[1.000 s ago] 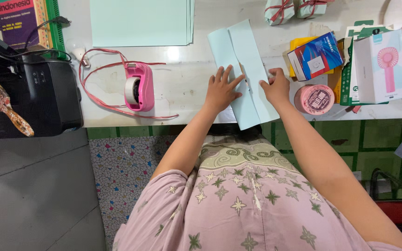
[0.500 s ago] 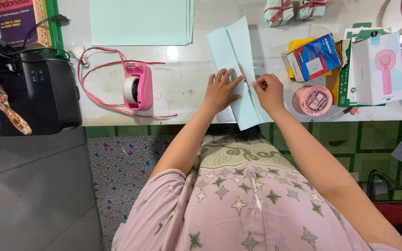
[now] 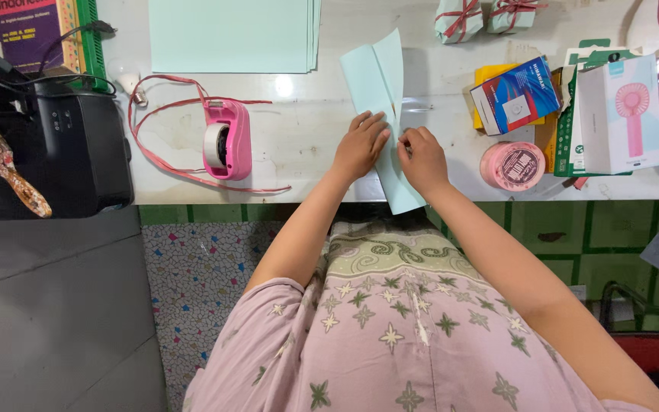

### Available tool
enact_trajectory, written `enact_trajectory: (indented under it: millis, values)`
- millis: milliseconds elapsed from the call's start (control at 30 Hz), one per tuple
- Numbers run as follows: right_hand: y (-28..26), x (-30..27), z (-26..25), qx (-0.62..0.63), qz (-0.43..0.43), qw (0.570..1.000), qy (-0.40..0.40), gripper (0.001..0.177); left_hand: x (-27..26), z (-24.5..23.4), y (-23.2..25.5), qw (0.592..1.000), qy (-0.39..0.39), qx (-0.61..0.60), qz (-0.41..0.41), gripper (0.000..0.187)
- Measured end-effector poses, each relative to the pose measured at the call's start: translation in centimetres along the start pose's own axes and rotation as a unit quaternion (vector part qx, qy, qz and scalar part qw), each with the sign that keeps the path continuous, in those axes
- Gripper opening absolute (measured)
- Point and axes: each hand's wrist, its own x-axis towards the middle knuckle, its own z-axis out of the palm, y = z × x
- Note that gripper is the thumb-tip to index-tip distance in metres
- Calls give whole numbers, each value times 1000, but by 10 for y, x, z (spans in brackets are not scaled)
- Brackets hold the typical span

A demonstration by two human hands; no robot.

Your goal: The person wraps a small rectangular box in light blue paper on a white table. They fold the paper around the box, secure it with clear tape from a pink dispenser, and then tie a red ribbon around the finished package.

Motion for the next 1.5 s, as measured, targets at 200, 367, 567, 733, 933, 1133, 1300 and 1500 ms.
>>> enact_trajectory:
  millis: [200, 367, 567, 733, 933, 1133, 1300, 1500]
  values:
    - [2, -3, 11, -71, -82, 992, 66, 14, 18, -7, 3, 997, -2, -56, -46, 26]
    - [31, 12, 10, 50, 113, 992, 25, 29, 23, -27, 16, 997, -45, -17, -64, 37]
    - [77, 55, 3, 18, 142, 990, -4, 39, 24, -33, 20, 997, -69, 30, -35, 44]
    - [87, 80, 7, 18, 156, 987, -23, 45, 20, -28, 15, 998, -54, 34, -18, 43]
    - [75, 83, 17, 15, 93, 996, 5, 42, 20, -27, 13, 996, -76, 52, -22, 45]
    - [82, 90, 14, -31, 126, 991, 37, 31, 17, -26, 13, 996, -72, 56, -14, 45]
    - [77, 89, 15, -32, 134, 990, 19, 33, 18, -26, 14, 995, -76, 56, -18, 46]
    - [77, 83, 8, -44, 157, 987, -10, 36, 17, -28, 14, 996, -77, 52, -19, 45]
